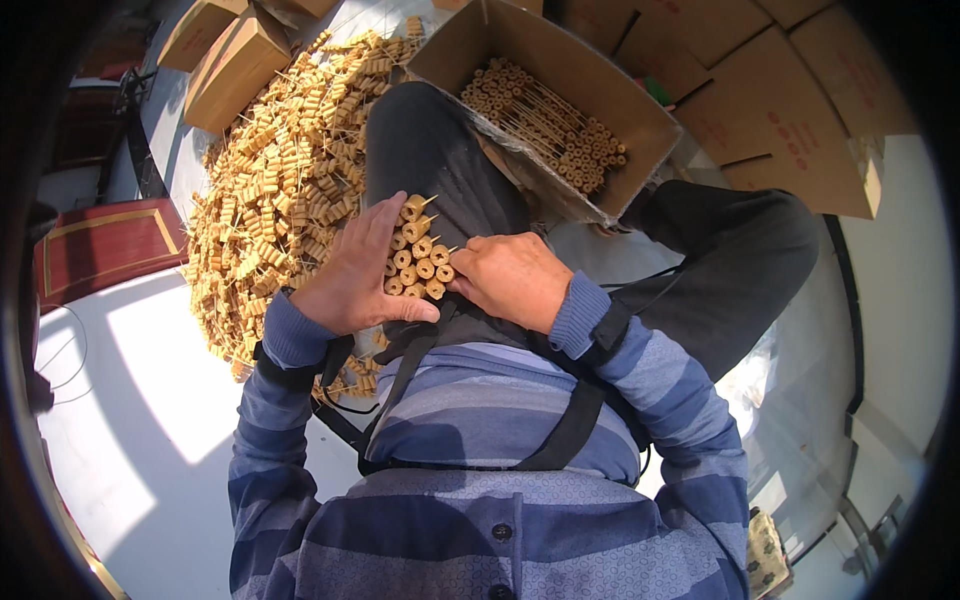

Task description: The person sits on the floor and repeatedly picks up small cylindrical wooden pieces, threading them onto thin wooden sticks. The finished skewers are placed into a cardboard box. The process is repeated continuously.

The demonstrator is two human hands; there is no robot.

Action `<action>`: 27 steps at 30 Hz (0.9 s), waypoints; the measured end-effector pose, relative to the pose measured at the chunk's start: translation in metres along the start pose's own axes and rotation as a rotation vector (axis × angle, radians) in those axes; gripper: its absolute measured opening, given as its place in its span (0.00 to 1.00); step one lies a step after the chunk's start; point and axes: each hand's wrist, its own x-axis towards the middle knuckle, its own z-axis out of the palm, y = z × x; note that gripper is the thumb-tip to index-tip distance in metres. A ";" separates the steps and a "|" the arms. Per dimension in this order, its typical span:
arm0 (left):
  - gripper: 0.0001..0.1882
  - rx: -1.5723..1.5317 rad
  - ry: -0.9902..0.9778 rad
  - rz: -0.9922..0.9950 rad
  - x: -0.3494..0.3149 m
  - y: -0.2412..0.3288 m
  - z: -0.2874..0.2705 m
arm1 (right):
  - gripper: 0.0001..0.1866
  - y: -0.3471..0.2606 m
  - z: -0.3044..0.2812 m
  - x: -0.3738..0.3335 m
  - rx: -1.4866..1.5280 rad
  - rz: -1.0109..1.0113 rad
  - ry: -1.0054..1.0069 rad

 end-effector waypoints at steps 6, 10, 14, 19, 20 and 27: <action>0.62 0.133 0.138 -0.087 0.001 0.025 0.018 | 0.13 0.000 0.003 0.002 0.002 0.023 0.015; 0.60 0.157 0.200 -0.057 -0.002 0.024 0.018 | 0.14 -0.001 0.000 -0.002 0.014 0.038 0.111; 0.60 0.156 0.173 -0.051 -0.001 0.021 0.017 | 0.14 -0.007 0.002 -0.004 -0.060 0.091 0.210; 0.61 0.124 0.115 -0.109 0.004 0.029 0.016 | 0.11 -0.002 0.008 -0.006 -0.106 0.056 0.208; 0.61 0.129 0.092 -0.126 0.004 0.031 0.014 | 0.11 -0.001 0.008 -0.007 -0.108 0.055 0.219; 0.57 0.100 0.026 -0.133 0.012 0.027 0.008 | 0.11 0.005 0.001 -0.011 -0.079 0.078 0.223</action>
